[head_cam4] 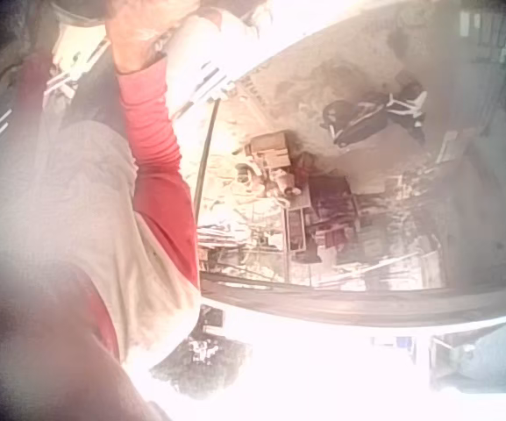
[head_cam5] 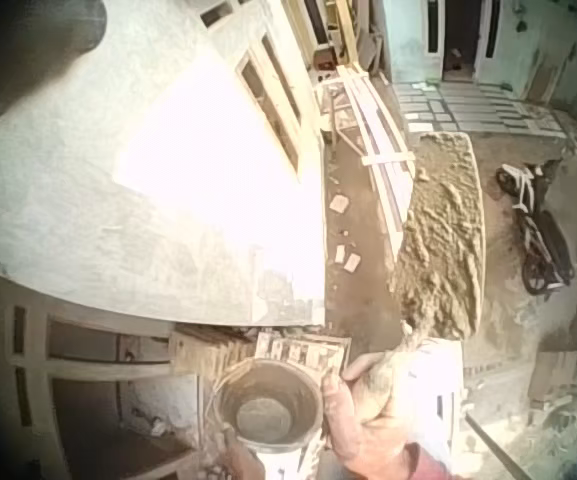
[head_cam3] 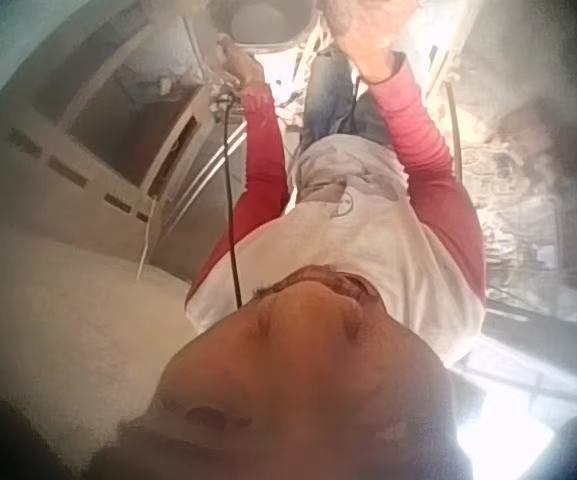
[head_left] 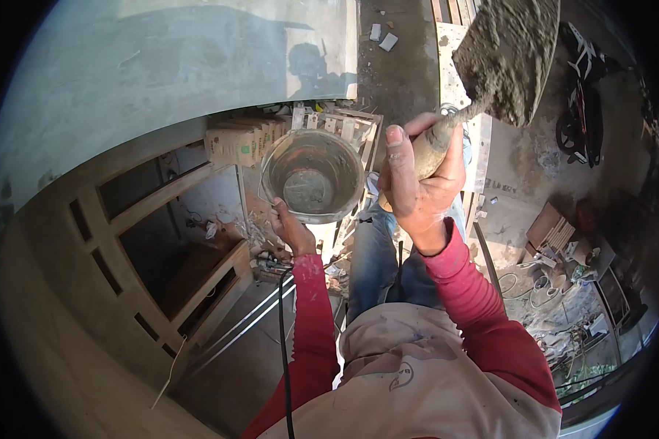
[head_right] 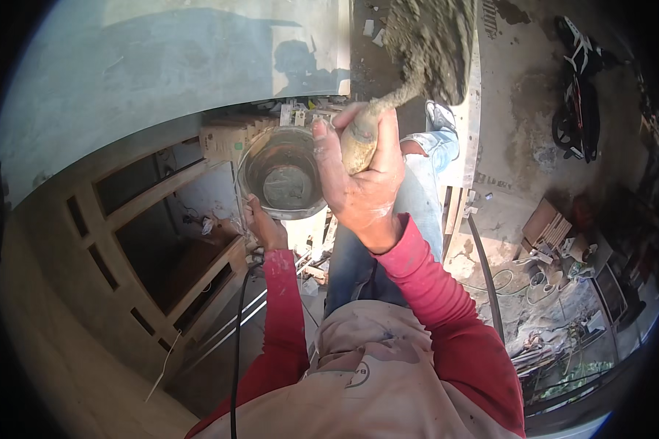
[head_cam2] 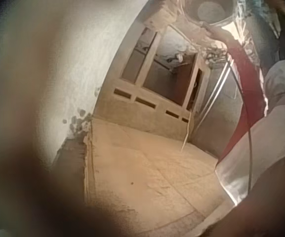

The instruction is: The person applies plaster to the upper edge of an interior wall using a trowel and a bucket of mixture. The person repeatedly scoops mixture from the bucket and spreads it onto the wall surface while standing on a wooden scaffold.

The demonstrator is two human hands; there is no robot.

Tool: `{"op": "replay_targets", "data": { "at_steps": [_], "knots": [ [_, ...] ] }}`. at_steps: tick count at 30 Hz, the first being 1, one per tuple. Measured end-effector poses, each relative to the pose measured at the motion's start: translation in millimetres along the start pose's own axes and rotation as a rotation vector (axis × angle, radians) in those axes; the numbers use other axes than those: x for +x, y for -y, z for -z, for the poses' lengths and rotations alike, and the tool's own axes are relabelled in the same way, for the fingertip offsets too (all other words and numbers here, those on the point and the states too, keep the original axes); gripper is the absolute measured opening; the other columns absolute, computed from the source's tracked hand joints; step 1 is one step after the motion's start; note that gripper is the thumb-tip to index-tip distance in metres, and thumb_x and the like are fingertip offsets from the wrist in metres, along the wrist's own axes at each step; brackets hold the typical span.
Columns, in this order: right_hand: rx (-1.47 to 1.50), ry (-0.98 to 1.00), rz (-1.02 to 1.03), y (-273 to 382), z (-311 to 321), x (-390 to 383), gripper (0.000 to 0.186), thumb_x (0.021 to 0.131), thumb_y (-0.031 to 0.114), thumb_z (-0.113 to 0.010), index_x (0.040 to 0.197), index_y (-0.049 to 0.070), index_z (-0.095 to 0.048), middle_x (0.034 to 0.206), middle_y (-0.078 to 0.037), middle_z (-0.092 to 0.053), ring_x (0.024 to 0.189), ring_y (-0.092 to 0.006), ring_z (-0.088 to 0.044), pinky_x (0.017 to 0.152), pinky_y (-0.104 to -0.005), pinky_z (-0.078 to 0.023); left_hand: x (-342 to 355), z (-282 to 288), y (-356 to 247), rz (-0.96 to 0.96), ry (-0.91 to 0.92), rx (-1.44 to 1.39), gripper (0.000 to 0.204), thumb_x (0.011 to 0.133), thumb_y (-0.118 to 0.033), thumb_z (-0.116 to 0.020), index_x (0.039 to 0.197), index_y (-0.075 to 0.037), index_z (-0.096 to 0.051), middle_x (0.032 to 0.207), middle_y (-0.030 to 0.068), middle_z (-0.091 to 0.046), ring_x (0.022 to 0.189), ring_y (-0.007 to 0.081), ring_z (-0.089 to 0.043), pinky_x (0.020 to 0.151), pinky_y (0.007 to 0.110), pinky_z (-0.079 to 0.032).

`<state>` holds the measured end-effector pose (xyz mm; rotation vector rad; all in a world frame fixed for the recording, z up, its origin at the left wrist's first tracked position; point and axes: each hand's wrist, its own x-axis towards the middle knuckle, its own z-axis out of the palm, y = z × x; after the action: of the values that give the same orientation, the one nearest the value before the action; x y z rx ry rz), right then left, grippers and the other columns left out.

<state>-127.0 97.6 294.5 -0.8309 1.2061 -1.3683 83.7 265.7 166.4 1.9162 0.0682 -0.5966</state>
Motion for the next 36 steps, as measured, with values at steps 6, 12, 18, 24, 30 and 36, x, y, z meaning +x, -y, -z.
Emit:
{"op": "replay_targets", "data": {
  "at_steps": [6, 12, 18, 24, 30, 36],
  "knots": [
    [-0.942, 0.487, -0.432, -148, 50, -58, 0.036, 0.083, 0.019, -0.065, 0.111, 0.0, -0.054, 0.09, -0.031, -0.065, 0.088, -0.0505, -0.062, 0.078, -0.0542, -0.049, 7, -81, 8, -0.087, 0.117, 0.017, 0.038, 0.102, -0.035, -0.057, 0.08, -0.009, -0.041, 0.078, -0.0028, -0.042, 0.075, 0.0088, -0.039, 0.071, 0.027, -0.038],
    [-0.666, 0.21, -0.068, -83, 17, 15, 0.017, 0.09, 0.01, -0.066, 0.096, 0.003, -0.052, 0.075, -0.015, -0.062, 0.063, -0.0299, -0.062, 0.06, -0.0377, -0.049, 37, -102, 42, -0.049, 0.159, -0.091, 0.037, 0.103, -0.034, -0.054, 0.08, -0.008, -0.042, 0.078, -0.003, -0.042, 0.074, 0.0089, -0.036, 0.07, 0.026, -0.036],
    [-1.181, 0.704, -0.329, -195, 83, 28, 0.027, 0.093, 0.016, -0.065, 0.113, -0.001, -0.06, 0.082, -0.015, -0.065, 0.079, -0.0239, -0.065, 0.074, -0.0376, -0.052, 59, -138, 87, -0.065, 0.25, -0.175, 0.032, 0.103, -0.03, -0.055, 0.079, -0.011, -0.045, 0.079, -0.004, -0.046, 0.075, 0.008, -0.043, 0.071, 0.026, -0.039],
    [-1.113, 0.329, -0.176, -200, 102, 78, 0.043, 0.087, 0.027, -0.071, 0.12, 0.002, -0.058, 0.09, -0.025, -0.07, 0.09, -0.0435, -0.067, 0.076, -0.0458, -0.052, 90, -146, 109, -0.111, 0.242, -0.082, 0.04, 0.103, -0.034, -0.054, 0.076, -0.009, -0.038, 0.075, -0.0063, -0.03, 0.072, 0.0068, -0.027, 0.064, 0.025, -0.027],
    [-1.55, 0.32, -0.302, -282, 237, 158, 0.043, 0.08, 0.032, -0.071, 0.107, 0.0, -0.062, 0.093, -0.029, -0.068, 0.088, -0.047, -0.066, 0.082, -0.0514, -0.052, 118, -168, 169, 0.188, 0.141, -0.336, 0.031, 0.101, -0.034, -0.057, 0.082, -0.012, -0.046, 0.078, -0.0046, -0.042, 0.076, 0.0078, -0.039, 0.066, 0.029, -0.037],
    [-1.284, -0.034, -0.003, -327, 257, 221, 0.045, 0.093, 0.036, -0.067, 0.116, -0.001, -0.053, 0.084, -0.017, -0.067, 0.07, -0.0268, -0.067, 0.067, -0.0387, -0.054, 139, -170, 222, 0.299, 0.068, -0.224, 0.032, 0.098, -0.042, -0.059, 0.107, -0.011, -0.055, 0.114, 0.0026, -0.055, 0.105, 0.018, -0.052, 0.1, 0.048, -0.041]
  ]
}}
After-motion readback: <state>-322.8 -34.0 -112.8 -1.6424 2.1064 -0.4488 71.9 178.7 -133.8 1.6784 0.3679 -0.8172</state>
